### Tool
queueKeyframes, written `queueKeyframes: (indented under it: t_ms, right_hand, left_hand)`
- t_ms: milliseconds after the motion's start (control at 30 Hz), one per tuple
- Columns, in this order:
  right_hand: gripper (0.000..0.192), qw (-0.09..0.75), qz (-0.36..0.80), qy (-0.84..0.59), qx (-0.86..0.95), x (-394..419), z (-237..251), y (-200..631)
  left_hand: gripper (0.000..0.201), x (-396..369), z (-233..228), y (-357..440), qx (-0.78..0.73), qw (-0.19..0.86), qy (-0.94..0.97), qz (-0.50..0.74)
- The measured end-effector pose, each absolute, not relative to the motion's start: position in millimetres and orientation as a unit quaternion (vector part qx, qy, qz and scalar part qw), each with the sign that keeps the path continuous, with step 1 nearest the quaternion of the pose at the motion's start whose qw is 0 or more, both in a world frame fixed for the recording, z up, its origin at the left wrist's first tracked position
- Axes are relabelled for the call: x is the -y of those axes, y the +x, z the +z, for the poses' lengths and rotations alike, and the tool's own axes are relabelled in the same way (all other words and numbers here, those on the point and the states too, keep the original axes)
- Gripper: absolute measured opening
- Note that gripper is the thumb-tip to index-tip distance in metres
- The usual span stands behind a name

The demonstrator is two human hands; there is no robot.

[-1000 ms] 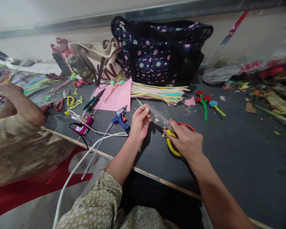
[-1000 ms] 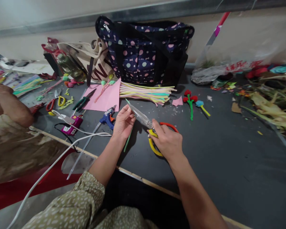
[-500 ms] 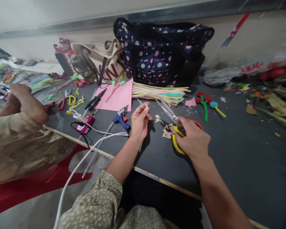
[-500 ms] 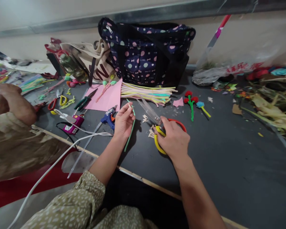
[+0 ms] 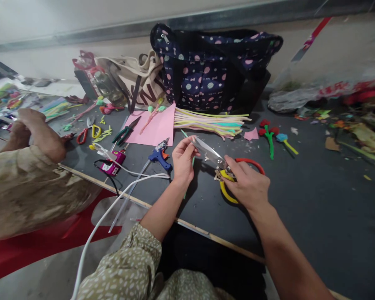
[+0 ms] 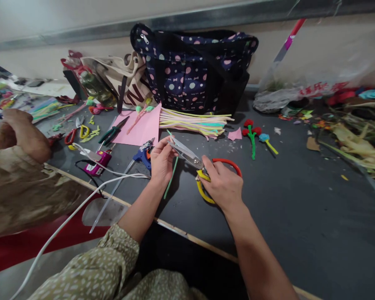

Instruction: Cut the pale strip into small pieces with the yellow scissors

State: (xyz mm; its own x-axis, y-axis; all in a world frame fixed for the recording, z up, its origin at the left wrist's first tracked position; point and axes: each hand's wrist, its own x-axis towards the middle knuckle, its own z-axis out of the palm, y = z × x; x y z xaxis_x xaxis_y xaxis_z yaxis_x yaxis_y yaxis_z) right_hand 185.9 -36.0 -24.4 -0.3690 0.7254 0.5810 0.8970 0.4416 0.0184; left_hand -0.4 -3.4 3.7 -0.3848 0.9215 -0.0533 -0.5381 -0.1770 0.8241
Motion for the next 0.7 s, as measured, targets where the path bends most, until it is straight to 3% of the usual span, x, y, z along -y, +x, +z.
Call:
queueKeyframes:
  t_ms: [700]
  right_hand:
    - [0.051,0.226,-0.161,-0.491,0.826,37.7,-21.2,188.8]
  left_hand:
    - [0.022,4.9,7.0,-0.6,-0.408,0.497,0.227,0.731]
